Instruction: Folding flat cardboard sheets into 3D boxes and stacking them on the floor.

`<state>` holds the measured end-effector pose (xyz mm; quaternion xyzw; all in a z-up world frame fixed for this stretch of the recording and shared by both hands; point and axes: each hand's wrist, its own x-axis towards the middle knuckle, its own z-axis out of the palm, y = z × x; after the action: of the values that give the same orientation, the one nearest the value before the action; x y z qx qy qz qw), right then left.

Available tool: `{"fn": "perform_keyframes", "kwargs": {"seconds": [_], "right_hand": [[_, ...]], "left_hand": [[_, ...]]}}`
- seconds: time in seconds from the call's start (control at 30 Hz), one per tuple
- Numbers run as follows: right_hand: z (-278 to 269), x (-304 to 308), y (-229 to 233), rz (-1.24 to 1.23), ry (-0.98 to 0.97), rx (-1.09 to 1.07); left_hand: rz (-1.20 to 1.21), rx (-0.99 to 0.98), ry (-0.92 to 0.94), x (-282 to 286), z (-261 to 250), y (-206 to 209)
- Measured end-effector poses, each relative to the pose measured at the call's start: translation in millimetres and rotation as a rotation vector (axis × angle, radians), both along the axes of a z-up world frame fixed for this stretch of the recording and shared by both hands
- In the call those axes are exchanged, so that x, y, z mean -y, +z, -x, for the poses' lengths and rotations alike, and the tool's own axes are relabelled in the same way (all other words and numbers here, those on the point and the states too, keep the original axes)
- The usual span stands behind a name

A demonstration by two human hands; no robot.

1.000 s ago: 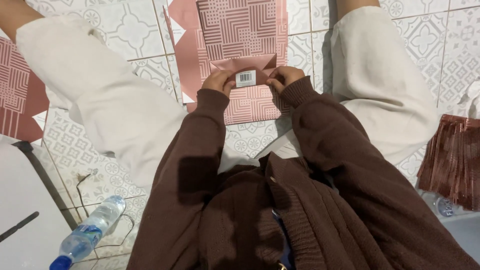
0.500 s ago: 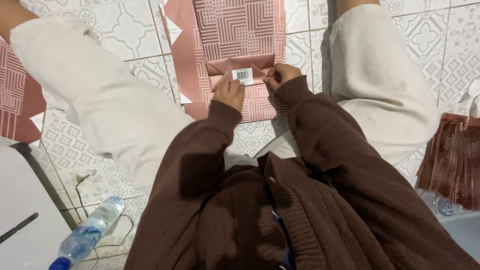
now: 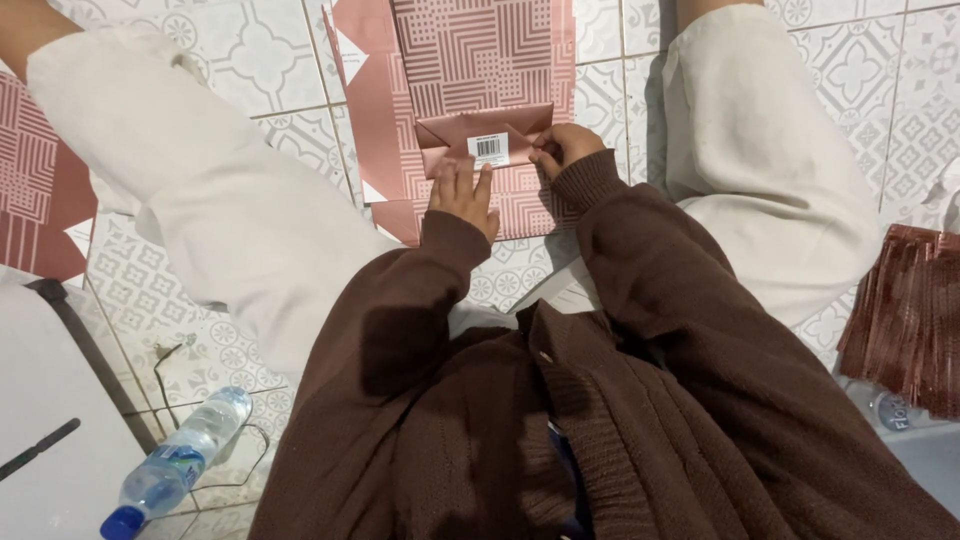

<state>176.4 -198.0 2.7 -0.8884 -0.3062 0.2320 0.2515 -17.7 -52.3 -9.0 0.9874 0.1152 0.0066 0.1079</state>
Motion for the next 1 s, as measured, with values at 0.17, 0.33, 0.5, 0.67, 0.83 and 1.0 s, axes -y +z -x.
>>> {"fn": "perform_keyframes", "kwargs": {"seconds": [0.17,0.33,0.5,0.67,0.83,1.0], "right_hand": [[2,7,9,-0.057,0.002,-0.023],[1,12,6,-0.107,0.033,0.013],[-1,12,-3,-0.125,0.038,0.012],[0,15,-8,-0.159,0.058,0.019],[-1,12,-7,-0.100,0.066,0.008],[-3,9,-7,-0.062,0.035,-0.013]], "left_hand": [[0.174,0.287,0.264,-31,-3,-54],[0.416,0.371,0.256,-56,-6,-57],[0.435,0.133,0.390,-66,-12,-57],[0.414,-0.133,0.462,-78,-22,-89],[0.466,-0.138,0.416,-75,-23,-71],[0.519,-0.132,0.468,-71,-29,-50]]}}
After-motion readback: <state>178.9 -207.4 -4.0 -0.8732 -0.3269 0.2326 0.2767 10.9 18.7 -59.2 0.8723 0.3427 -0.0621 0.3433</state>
